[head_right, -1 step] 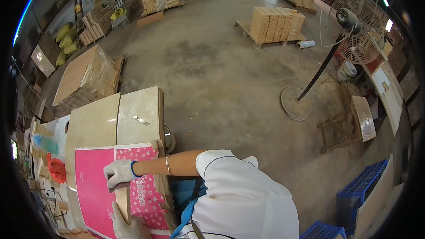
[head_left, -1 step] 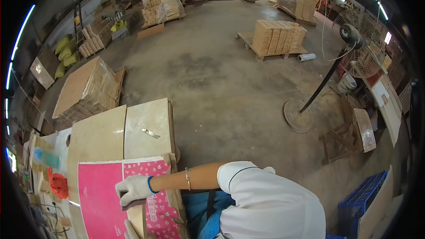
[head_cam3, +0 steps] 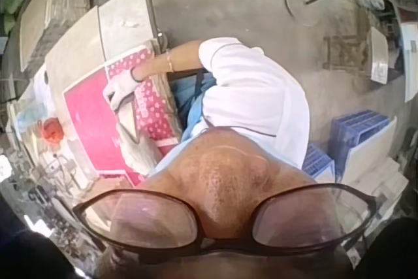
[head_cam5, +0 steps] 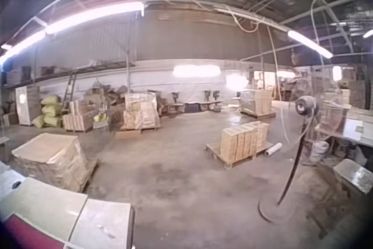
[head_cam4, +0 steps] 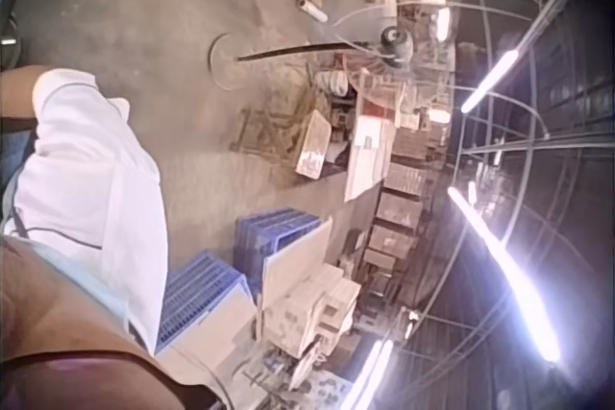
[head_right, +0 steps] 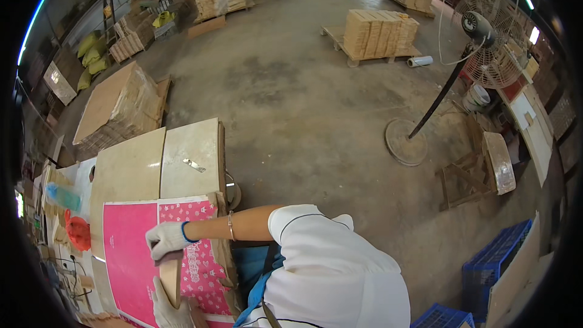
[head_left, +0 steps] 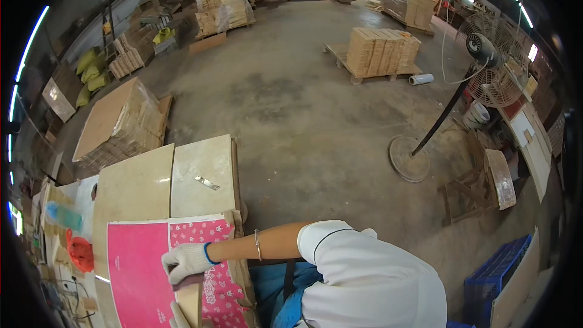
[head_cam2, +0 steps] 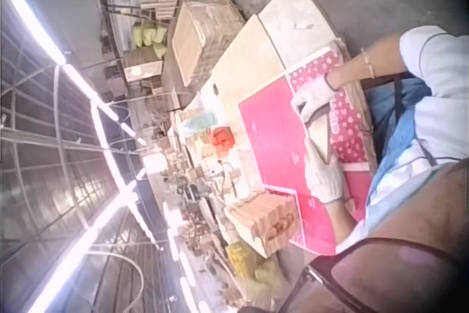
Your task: The recorder is using a piece of sandpaper to sand and smooth the edges of L-shaped wooden furniture components at a workbench.
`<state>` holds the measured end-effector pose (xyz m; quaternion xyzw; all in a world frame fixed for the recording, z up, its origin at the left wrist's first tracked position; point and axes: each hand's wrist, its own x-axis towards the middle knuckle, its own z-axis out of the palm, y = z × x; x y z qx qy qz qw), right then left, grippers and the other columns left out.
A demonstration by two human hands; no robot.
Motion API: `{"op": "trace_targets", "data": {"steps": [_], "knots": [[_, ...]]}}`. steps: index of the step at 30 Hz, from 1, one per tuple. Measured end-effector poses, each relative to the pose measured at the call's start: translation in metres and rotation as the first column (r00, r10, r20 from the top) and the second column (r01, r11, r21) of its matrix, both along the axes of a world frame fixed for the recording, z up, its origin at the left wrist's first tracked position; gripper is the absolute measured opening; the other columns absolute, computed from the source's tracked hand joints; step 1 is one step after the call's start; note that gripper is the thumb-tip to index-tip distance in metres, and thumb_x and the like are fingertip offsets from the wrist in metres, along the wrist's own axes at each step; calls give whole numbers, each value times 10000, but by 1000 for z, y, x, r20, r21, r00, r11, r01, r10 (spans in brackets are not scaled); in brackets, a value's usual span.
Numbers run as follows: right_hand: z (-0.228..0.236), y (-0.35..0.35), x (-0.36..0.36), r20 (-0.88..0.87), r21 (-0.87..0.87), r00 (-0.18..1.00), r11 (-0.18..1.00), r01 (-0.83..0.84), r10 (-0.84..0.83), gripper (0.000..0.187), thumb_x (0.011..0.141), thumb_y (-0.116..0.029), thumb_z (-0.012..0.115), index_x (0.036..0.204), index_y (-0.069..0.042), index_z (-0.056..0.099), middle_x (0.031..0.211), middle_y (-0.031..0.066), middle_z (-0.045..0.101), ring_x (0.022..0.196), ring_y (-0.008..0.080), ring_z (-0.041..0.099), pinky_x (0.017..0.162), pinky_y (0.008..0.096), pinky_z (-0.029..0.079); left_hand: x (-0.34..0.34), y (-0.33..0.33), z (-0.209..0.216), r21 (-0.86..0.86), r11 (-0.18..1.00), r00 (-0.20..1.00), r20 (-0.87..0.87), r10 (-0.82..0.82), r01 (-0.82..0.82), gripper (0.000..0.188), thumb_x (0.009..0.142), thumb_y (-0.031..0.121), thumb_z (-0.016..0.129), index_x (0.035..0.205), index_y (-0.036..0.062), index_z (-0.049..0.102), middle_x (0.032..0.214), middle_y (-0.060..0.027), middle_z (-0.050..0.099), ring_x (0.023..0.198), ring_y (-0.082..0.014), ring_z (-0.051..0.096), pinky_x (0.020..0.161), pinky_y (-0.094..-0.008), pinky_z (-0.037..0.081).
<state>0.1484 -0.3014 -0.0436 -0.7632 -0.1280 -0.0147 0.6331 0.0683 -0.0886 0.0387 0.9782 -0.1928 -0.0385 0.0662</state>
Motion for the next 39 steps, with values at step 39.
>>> {"op": "trace_targets", "data": {"steps": [39], "knots": [[-10,93,-9,-145,75,959,969,-235,244,372,829,-359,720,976,-19,690,888,137,708,834,205,679,767,327,526,-68,93,-34,-493,787,884,72,462,-371,333,815,164,734,1121,33,724,969,-73,725,892,-150,660,835,-312,519]]}}
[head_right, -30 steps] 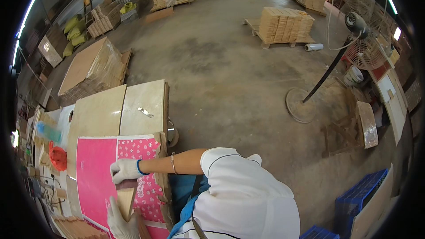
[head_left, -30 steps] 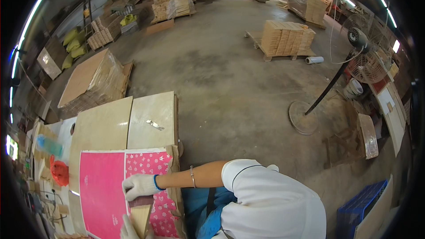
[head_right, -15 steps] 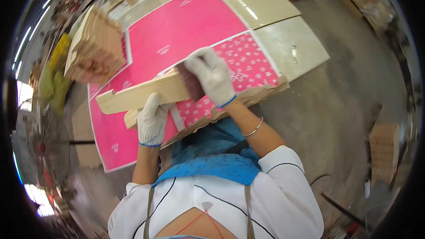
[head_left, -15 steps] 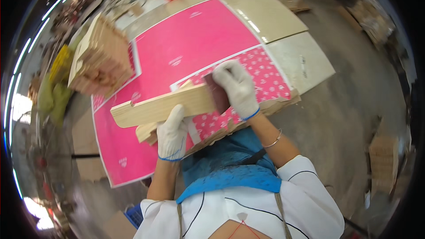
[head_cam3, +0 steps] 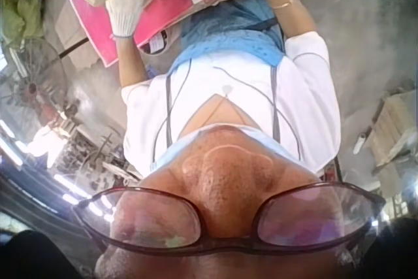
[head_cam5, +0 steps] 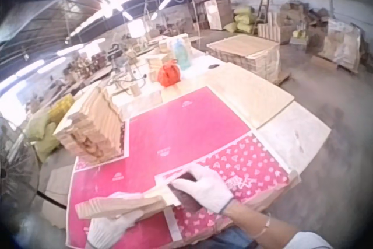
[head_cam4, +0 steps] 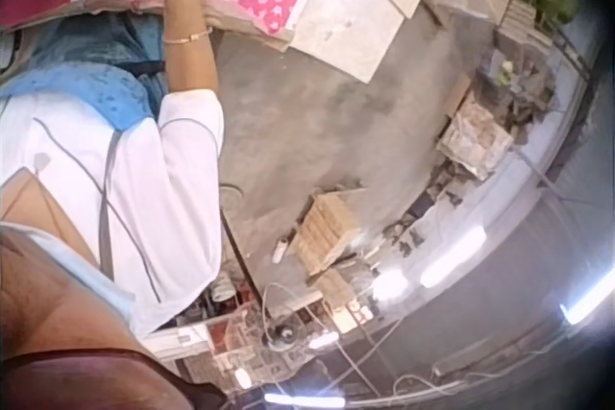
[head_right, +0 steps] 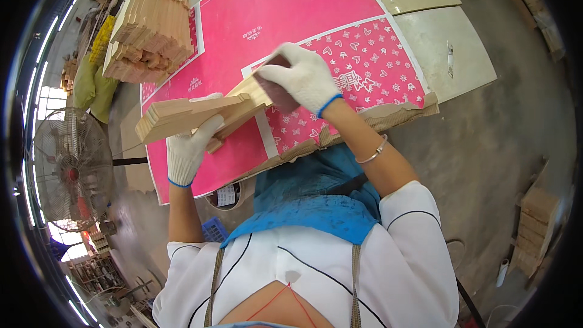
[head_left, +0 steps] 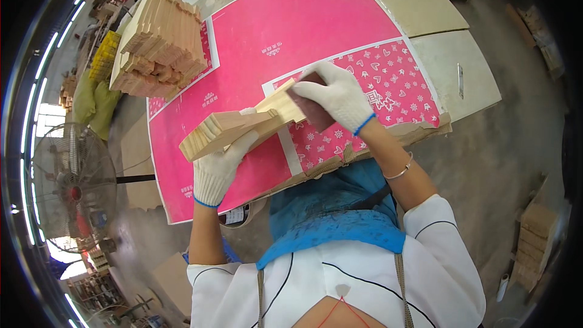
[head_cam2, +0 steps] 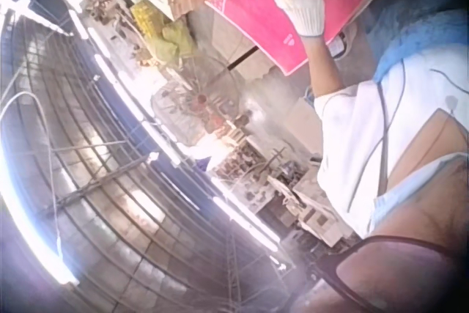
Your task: The recorder is using a piece of sandpaper to sand and smooth the edges of L-shaped wooden furniture components at a workbench.
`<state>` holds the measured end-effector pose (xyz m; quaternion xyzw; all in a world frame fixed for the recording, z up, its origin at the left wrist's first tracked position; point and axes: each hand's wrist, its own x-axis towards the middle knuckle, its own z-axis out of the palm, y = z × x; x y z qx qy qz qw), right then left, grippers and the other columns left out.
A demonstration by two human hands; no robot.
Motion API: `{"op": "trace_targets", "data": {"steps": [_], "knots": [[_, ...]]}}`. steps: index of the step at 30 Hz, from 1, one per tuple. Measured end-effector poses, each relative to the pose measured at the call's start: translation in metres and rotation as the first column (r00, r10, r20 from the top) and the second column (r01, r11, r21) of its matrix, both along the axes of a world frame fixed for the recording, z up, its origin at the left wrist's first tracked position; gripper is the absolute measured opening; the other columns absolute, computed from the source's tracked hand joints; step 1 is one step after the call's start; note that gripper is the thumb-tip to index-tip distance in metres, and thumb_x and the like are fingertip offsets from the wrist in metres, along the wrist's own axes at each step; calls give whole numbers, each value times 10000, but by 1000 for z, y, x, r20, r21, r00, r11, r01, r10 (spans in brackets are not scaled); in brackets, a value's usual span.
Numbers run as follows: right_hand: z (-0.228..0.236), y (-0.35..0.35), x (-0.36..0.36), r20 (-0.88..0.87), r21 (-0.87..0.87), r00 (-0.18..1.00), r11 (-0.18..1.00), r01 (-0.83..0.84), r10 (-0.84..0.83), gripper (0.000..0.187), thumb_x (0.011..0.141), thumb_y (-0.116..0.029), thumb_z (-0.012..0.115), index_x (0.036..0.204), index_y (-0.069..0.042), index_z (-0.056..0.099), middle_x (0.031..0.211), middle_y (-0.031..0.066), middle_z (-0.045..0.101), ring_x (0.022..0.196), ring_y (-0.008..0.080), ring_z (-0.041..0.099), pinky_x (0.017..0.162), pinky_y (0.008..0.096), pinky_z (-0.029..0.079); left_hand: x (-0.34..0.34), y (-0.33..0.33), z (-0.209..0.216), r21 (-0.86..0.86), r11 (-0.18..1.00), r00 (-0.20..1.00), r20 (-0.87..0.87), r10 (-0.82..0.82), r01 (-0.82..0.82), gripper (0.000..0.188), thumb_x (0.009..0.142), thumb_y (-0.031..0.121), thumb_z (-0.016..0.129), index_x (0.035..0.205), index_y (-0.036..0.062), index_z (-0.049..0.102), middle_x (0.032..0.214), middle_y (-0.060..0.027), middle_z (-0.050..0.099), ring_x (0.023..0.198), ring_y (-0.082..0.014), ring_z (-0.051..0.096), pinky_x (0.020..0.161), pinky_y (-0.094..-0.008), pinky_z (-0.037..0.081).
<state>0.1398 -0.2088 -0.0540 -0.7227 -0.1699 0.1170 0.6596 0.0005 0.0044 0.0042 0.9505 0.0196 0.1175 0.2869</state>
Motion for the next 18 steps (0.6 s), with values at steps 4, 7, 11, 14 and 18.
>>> {"op": "trace_targets", "data": {"steps": [4,7,11,14,18], "knots": [[18,38,2,241,-184,971,982,31,14,347,817,-382,681,916,-50,689,847,190,701,837,338,685,758,396,534,-2,2,-3,140,989,995,-90,-43,56,329,851,114,686,1145,261,705,1055,-81,682,918,-280,672,765,-383,550],[7,56,-7,413,-305,911,944,128,9,245,870,-326,626,878,-82,648,785,149,683,754,340,679,665,431,533,-2,2,-6,242,962,990,30,-136,125,338,842,104,682,1143,256,704,1062,-84,682,910,-290,669,751,-399,551],[-24,30,-50,526,-402,850,886,232,16,168,879,-246,661,807,-105,603,657,116,620,661,303,671,583,417,528,0,11,-9,215,971,994,-27,-106,109,327,857,106,679,1157,233,701,1076,-87,678,934,-281,664,760,-397,549],[-31,10,-73,401,-231,916,970,72,28,142,842,-193,729,863,-82,642,696,131,644,648,256,674,620,355,539,6,2,5,-41,999,988,-152,15,-22,310,895,111,649,1199,163,682,1093,-72,674,955,-237,653,778,-381,542],[0,-4,-43,144,19,984,995,100,-101,142,880,-193,686,920,-60,655,802,96,690,728,199,697,684,290,544,14,2,10,-551,833,996,39,84,-48,410,940,163,589,1325,23,571,1161,-69,642,991,-166,614,830,-348,524]]}}
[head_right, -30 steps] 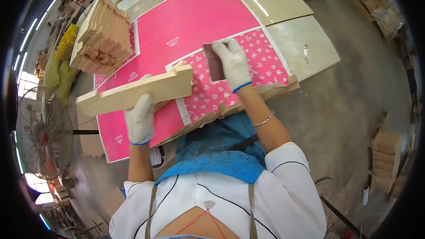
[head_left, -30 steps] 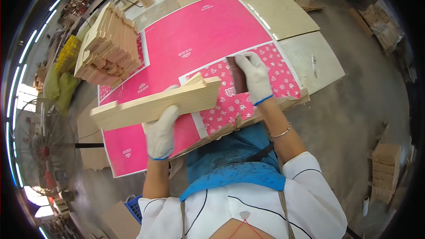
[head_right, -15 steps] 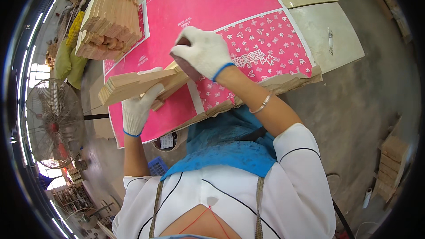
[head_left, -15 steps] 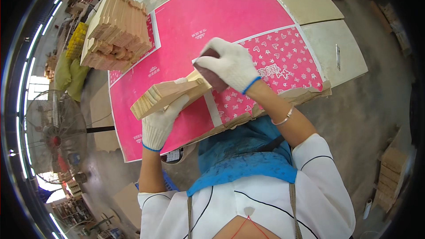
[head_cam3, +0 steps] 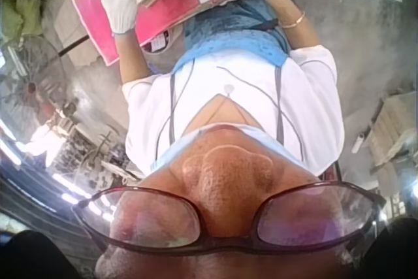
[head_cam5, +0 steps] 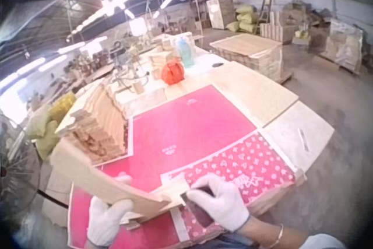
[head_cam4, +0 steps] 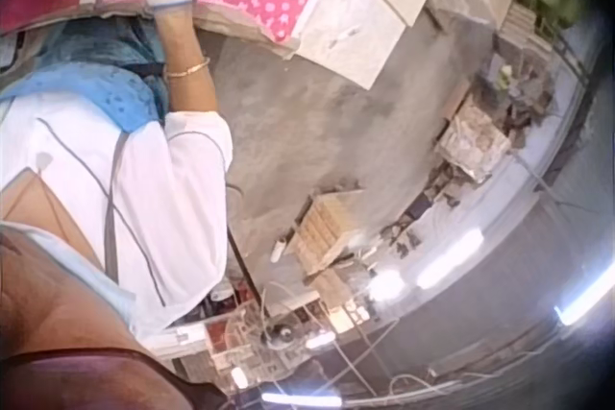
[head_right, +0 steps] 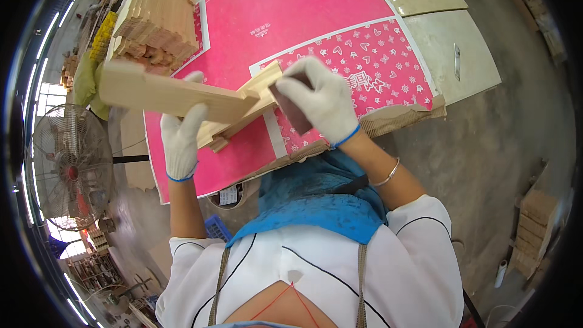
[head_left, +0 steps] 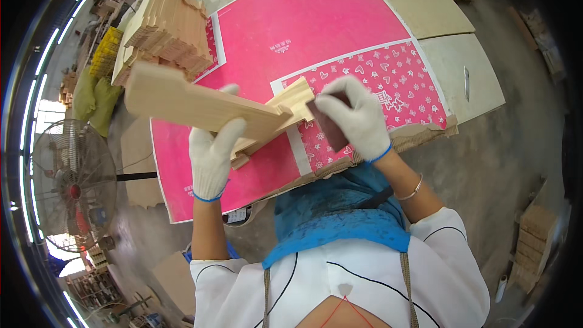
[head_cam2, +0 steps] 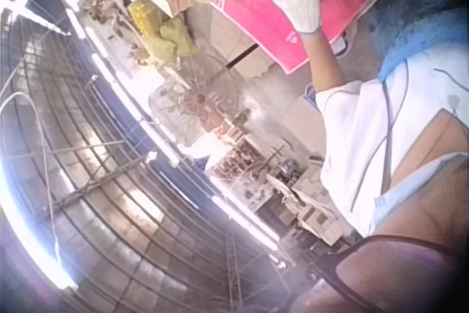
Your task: The recorder is using a piece of sandpaper to sand and smooth the edges of L-shaped wooden furniture components at a workbench.
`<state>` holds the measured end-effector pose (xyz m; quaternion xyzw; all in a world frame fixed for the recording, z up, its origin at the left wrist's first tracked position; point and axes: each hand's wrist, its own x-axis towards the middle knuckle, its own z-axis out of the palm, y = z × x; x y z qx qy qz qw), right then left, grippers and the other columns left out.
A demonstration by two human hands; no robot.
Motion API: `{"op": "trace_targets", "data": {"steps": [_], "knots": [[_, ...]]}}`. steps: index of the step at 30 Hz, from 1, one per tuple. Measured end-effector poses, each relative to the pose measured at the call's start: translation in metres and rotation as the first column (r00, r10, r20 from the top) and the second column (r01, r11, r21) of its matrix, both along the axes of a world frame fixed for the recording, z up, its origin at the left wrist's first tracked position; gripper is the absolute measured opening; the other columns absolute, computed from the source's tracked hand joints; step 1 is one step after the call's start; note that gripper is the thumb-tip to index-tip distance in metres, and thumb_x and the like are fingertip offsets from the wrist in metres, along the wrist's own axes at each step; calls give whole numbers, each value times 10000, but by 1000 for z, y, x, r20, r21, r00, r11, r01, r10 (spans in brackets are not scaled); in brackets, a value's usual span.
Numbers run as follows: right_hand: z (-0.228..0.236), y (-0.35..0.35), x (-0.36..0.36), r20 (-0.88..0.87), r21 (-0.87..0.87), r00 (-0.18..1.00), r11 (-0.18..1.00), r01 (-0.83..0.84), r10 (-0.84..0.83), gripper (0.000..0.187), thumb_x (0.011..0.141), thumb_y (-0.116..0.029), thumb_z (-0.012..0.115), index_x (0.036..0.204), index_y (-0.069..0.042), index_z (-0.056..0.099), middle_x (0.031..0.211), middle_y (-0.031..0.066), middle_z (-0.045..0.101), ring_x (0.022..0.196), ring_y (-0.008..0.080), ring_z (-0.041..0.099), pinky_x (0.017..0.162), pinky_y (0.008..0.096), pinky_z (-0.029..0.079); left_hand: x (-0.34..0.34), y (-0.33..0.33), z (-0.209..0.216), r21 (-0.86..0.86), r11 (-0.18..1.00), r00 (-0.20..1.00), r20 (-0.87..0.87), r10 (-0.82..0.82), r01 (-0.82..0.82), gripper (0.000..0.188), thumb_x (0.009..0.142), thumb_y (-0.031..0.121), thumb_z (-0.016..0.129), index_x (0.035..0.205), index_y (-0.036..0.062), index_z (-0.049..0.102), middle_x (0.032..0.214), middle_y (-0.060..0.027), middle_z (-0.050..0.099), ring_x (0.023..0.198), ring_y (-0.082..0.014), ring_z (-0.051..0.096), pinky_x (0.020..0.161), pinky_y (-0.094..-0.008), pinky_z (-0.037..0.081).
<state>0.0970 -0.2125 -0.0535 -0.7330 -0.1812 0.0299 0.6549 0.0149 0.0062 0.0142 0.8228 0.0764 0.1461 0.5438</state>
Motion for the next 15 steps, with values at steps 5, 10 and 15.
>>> {"op": "trace_targets", "data": {"steps": [5,10,15], "knots": [[31,16,13,-241,431,948,898,-88,208,168,895,-152,682,948,-1,632,891,59,678,839,82,639,747,242,522,0,-4,-12,-347,938,999,52,4,14,545,990,303,568,1422,-7,443,1246,-96,593,1087,-169,587,919,-339,498],[28,54,-14,92,339,957,895,-290,275,101,853,-76,716,896,-17,647,826,48,651,804,87,619,723,255,502,14,-33,-50,-768,628,992,-108,67,-126,447,1052,351,449,1343,16,498,1218,-99,603,1040,-187,631,842,-329,548],[30,43,47,695,39,719,999,-19,-14,122,787,-210,759,853,-121,710,810,12,656,671,185,667,563,308,526,-6,-12,-91,53,991,972,-208,-112,125,435,1048,452,441,1150,55,586,779,-18,584,589,-102,545,514,-238,458]]}}
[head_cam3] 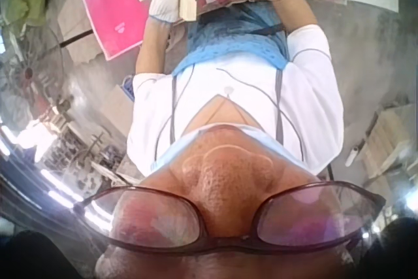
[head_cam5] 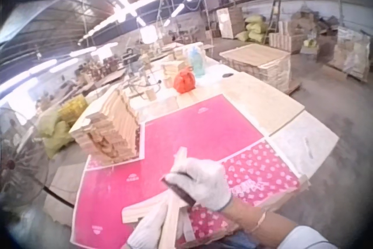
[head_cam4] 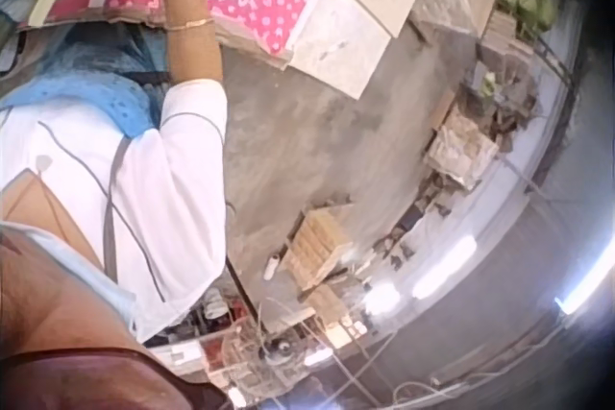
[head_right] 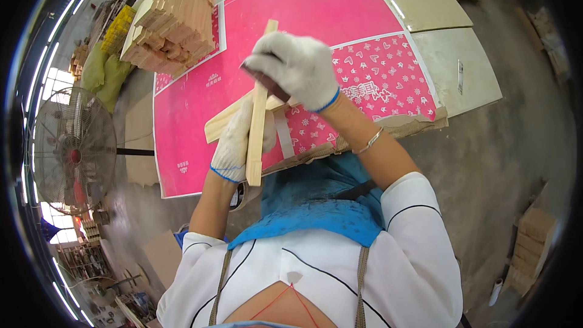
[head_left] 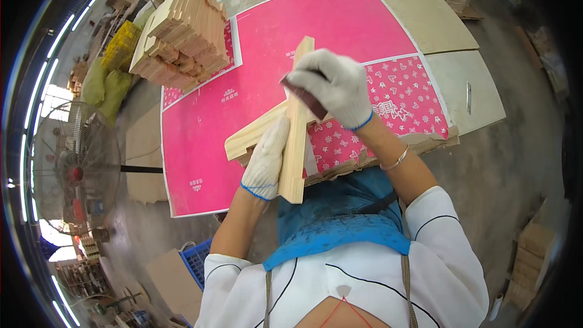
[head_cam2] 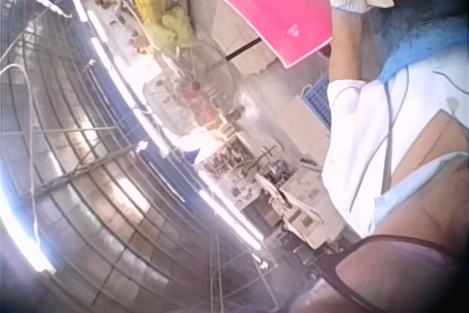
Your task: The recorder is using a piece of sandpaper to sand and smooth the edges of L-shaped wooden furniture components at a workbench.
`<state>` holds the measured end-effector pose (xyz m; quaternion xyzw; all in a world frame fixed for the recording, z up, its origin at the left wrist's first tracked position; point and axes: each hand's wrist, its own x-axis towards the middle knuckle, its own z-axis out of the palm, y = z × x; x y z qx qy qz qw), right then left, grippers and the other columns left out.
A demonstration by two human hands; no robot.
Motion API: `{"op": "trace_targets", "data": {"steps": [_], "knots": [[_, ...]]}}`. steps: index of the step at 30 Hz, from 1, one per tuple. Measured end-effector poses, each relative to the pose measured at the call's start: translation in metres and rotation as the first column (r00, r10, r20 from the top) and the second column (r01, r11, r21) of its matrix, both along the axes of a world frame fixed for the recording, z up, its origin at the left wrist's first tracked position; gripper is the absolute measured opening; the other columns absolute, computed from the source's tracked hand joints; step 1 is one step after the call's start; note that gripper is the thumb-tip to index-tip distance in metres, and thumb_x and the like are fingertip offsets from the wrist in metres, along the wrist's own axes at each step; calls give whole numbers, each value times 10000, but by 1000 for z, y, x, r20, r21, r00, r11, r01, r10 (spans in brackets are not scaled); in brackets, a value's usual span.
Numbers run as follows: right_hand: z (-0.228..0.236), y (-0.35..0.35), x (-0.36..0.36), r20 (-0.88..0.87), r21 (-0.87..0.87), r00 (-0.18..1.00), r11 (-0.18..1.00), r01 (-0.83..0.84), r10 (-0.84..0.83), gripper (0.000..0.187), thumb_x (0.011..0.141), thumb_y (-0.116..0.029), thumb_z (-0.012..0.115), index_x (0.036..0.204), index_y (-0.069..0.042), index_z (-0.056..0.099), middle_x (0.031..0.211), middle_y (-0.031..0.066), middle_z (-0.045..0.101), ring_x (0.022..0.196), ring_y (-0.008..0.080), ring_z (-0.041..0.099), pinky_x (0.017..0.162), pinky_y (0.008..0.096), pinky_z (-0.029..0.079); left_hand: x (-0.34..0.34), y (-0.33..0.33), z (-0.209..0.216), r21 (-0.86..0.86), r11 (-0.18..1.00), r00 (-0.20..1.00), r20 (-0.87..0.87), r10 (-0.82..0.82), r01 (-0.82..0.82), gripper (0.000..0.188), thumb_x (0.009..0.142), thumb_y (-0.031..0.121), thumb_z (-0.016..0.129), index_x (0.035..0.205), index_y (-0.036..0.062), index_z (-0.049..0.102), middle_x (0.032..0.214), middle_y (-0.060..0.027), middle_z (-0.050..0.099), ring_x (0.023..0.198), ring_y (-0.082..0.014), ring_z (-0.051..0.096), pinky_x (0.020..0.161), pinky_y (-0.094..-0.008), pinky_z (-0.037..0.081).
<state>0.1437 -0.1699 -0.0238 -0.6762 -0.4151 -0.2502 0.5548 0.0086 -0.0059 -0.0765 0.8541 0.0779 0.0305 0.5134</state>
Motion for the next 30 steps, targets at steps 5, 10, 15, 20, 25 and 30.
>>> {"op": "trace_targets", "data": {"steps": [5,10,15,20,25,30], "knots": [[-14,-18,7,173,-54,981,994,95,-85,114,782,-209,755,862,-139,711,855,-5,651,646,178,653,530,304,513,-8,-46,57,-659,631,901,-402,164,-408,393,1042,440,470,1062,71,606,634,26,480,479,-71,416,441,-213,353],[-24,-21,-60,-121,-83,938,938,-337,326,108,809,-179,748,878,-112,700,768,64,640,687,241,657,617,351,527,-2,-12,49,-599,769,957,-284,59,-225,439,1027,371,507,1293,25,555,984,-64,626,827,-135,599,727,-276,492],[-20,-53,-48,-655,64,740,988,-144,150,112,883,-144,706,891,-39,667,761,65,645,715,136,644,677,282,516,27,16,77,-58,978,978,-37,-203,201,497,972,286,543,1385,10,530,1218,-139,652,1084,-171,605,960,-326,464],[-30,-63,18,-712,55,694,978,202,-103,218,890,-215,689,954,-8,669,854,61,690,799,112,637,733,270,514,31,16,63,779,626,988,69,-142,36,605,788,401,736,1258,39,617,962,-156,601,895,-335,595,832,-431,496],[-24,-24,51,-697,-67,701,987,144,-149,311,870,-325,691,978,-34,682,883,99,712,838,142,669,760,304,524,23,0,44,829,558,993,83,-80,-24,797,687,413,826,1356,84,543,1126,-131,584,1001,-322,571,847,-434,490],[-38,12,73,-438,-652,779,755,68,-449,371,845,-367,698,956,-15,671,853,122,694,793,189,664,746,323,518,25,-4,38,816,576,997,75,-28,-45,780,699,418,818,1346,75,551,1115,-125,584,998,-315,562,848,-433,488]]}}
